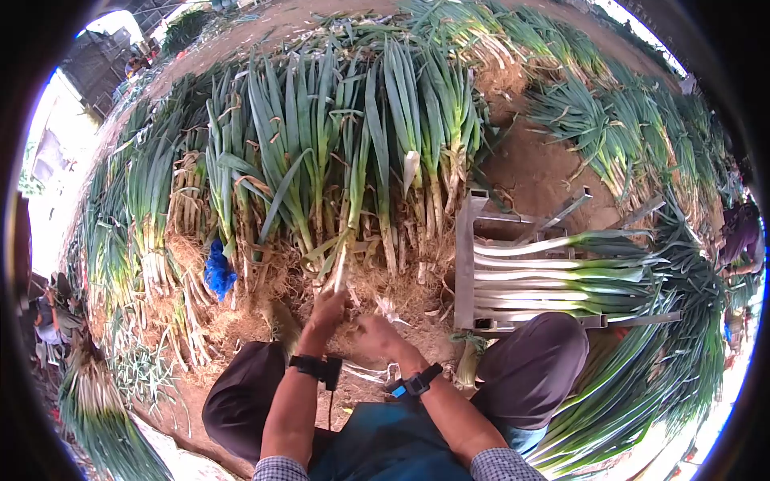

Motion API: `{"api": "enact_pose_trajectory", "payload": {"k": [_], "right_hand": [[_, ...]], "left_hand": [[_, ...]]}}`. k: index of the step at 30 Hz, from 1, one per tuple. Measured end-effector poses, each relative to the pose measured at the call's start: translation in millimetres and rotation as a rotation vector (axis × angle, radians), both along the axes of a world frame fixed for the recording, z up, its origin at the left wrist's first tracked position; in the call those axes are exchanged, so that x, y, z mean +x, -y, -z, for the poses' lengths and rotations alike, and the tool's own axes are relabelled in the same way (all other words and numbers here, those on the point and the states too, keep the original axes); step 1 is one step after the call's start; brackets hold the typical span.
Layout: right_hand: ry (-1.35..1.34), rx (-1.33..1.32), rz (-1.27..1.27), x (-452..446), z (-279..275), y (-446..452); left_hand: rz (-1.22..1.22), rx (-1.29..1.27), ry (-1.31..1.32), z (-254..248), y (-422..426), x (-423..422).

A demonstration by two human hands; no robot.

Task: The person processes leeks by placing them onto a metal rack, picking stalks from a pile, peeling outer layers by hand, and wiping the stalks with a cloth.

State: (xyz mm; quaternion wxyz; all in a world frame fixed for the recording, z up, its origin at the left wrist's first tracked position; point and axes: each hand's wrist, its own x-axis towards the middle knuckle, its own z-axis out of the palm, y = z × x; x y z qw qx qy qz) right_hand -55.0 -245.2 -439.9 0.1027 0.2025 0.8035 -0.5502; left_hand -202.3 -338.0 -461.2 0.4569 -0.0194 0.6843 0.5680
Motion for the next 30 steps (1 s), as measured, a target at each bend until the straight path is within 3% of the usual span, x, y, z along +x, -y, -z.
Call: {"api": "enact_pose_trajectory", "payload": {"k": [4, 7, 9, 12, 14, 17, 19, 22, 23, 26, 27, 29, 30], "right_hand": [[0.055, -0.241, 0.359, -8, 12, -44], [-0.075, -0.787, 0.585, -26, 15, -60], [-0.231, -0.963, 0.487, -45, 1, -69], [-0.394, -1.206, 0.397, -80, -20, -72], [-0.466, -1.408, 0.596, -110, -27, -65], [-0.442, -1.385, 0.572, -124, -45, -53], [-0.448, -1.393, 0.501, -125, -84, -48], [-0.634, -1.192, 0.285, -122, -160, -53], [-0.654, -1.179, 0.239, -121, -181, -55], [-0.823, -1.086, 0.144, -111, -243, -49], [-0.850, -1.060, 0.130, -107, -254, -47], [-0.815, -0.871, 0.158, -100, -264, -48], [-0.778, -0.790, 0.197, -93, -257, -47]], "left_hand": [[-0.040, 0.187, 0.134, -76, 15, -18], [0.068, 0.312, 0.160, -150, 46, -3], [-0.025, 0.314, 0.309, -194, 64, 31], [0.040, 0.288, 0.462, -195, 110, 68], [0.060, 0.201, 0.385, -196, 135, 98], [-0.022, 0.240, 0.383, -182, 158, 131], [0.000, 0.204, 0.308, -167, 172, 139], [0.020, 0.173, 0.081, -172, 163, 152], [0.043, 0.155, 0.088, -139, 163, 147], [0.100, 0.261, -0.185, -109, 140, 124], [0.080, 0.160, -0.329, -117, 127, 120], [-0.168, 0.424, -0.284, -102, 97, 99], [-0.202, 0.426, -0.309, -104, 95, 106]]}}
